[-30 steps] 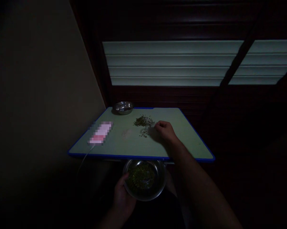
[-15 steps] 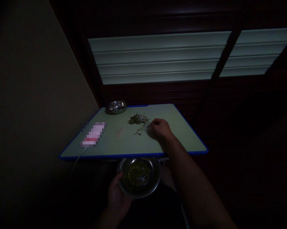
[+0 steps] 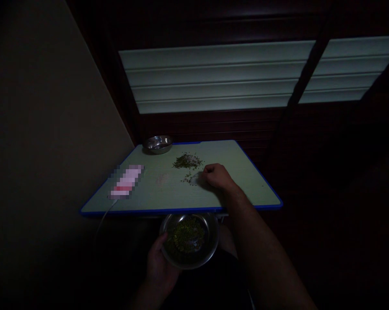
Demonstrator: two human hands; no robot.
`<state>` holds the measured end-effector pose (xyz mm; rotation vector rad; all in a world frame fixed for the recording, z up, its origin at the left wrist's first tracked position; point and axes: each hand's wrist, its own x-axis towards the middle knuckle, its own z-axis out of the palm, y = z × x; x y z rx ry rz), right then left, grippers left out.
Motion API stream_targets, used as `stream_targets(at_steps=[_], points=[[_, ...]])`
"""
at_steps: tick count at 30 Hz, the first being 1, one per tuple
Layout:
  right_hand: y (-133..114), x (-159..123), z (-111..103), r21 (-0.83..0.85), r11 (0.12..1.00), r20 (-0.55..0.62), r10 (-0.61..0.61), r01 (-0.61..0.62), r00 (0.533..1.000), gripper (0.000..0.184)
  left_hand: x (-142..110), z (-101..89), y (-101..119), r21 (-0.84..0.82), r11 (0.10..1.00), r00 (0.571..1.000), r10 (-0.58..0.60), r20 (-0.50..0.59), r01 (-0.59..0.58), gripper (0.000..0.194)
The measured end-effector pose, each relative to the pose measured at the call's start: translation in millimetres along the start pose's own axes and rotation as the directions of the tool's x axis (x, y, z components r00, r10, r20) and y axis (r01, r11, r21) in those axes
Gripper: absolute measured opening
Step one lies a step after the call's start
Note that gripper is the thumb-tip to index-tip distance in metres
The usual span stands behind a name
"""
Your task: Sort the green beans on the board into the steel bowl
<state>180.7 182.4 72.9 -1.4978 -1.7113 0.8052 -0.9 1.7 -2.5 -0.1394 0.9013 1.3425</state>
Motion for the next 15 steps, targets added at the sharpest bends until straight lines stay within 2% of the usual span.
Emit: stream_targets(at_steps=[5, 12, 15], points=[[-2.8, -2.3, 1.8, 0.051, 0.999, 0.073, -0.015, 0.011, 0.997, 0.009, 1.2, -0.3, 0.1, -0.020, 1.000, 1.000, -0.004, -0.009, 0.004, 0.029], [-8.5, -2.2, 1.9, 0.061, 0.998, -0.045, 0.030, -0.027, 0.999, 0.010, 3.3, -2.4, -0.9, -0.002, 1.000, 0.999, 0.014, 0.030, -0.014, 0.023], [-6.6, -2.6, 1.9, 0.041, 0.999, -0.006, 0.016, -0.015, 1.000, 0.011, 3.3, -3.4, -0.7, 0.007, 1.000, 0.999, 0.027, 0.036, -0.027, 0.023]])
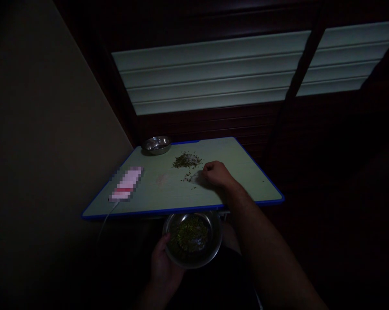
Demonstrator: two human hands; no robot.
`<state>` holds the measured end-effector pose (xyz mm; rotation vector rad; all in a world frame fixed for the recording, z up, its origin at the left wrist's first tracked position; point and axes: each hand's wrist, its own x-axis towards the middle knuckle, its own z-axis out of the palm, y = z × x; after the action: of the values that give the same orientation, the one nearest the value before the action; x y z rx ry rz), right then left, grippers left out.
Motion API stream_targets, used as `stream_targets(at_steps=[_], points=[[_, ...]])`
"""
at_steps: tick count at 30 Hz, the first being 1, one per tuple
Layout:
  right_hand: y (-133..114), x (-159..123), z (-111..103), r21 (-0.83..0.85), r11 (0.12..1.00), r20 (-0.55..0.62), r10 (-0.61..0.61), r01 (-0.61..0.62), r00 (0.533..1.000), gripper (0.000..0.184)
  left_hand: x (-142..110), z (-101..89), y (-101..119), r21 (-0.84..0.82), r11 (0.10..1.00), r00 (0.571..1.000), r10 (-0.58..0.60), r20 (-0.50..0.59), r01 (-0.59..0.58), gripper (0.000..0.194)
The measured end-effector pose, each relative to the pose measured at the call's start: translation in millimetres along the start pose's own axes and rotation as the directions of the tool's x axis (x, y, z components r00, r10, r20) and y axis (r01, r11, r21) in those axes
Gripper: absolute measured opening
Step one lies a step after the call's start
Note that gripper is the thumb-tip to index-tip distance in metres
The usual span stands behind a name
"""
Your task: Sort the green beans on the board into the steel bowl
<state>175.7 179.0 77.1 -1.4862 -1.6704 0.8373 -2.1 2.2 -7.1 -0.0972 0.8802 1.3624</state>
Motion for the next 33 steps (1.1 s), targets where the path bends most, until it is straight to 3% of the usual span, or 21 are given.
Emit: stream_targets(at_steps=[5, 10, 18, 27, 30, 31, 33], points=[[3.0, -3.1, -0.9, 0.074, 0.997, 0.153, -0.027, 0.016, 0.988, 0.010, 0.0, 1.5, 2.0, 0.006, 1.000, 1.000, -0.007, -0.019, 0.008, 0.023], [-1.1, -10.6, 0.1, 0.174, 0.985, 0.313, -0.064, 0.009, 0.948, 0.012, 0.2, 4.0, 3.6, -0.017, 1.000, 1.000, -0.001, -0.010, 0.000, 0.026], [-10.5, -18.8, -1.2, 0.190, 0.981, 0.572, -0.085, -0.031, 0.816, 0.009, 4.9, 1.9, -1.4, -0.018, 1.000, 0.999, -0.013, 0.029, 0.014, 0.033], [-8.3, -20.2, -1.8, 0.192, 0.977, 0.693, -0.068, -0.092, 0.718, 0.014, 5.7, 8.8, -3.5, -0.040, 0.999, 0.997, -0.012, 0.081, 0.015, 0.026], [-8.8, -21.1, -0.6, 0.216, 0.971, 0.698, -0.077, -0.107, 0.712, 0.016, 6.6, 9.2, -3.4, -0.039, 0.999, 0.995, -0.023, 0.096, 0.027, 0.024], [-9.3, -20.6, 0.2, 0.240, 0.964, 0.676, -0.083, -0.112, 0.732, 0.016, 6.8, 8.9, -3.3, -0.038, 0.999, 0.996, -0.020, 0.087, 0.023, 0.023], [-10.7, -17.8, 2.2, 0.315, 0.944, 0.561, -0.100, -0.101, 0.821, 0.012, 7.0, 8.2, -3.0, -0.032, 0.999, 0.998, -0.013, 0.064, 0.015, 0.022]])
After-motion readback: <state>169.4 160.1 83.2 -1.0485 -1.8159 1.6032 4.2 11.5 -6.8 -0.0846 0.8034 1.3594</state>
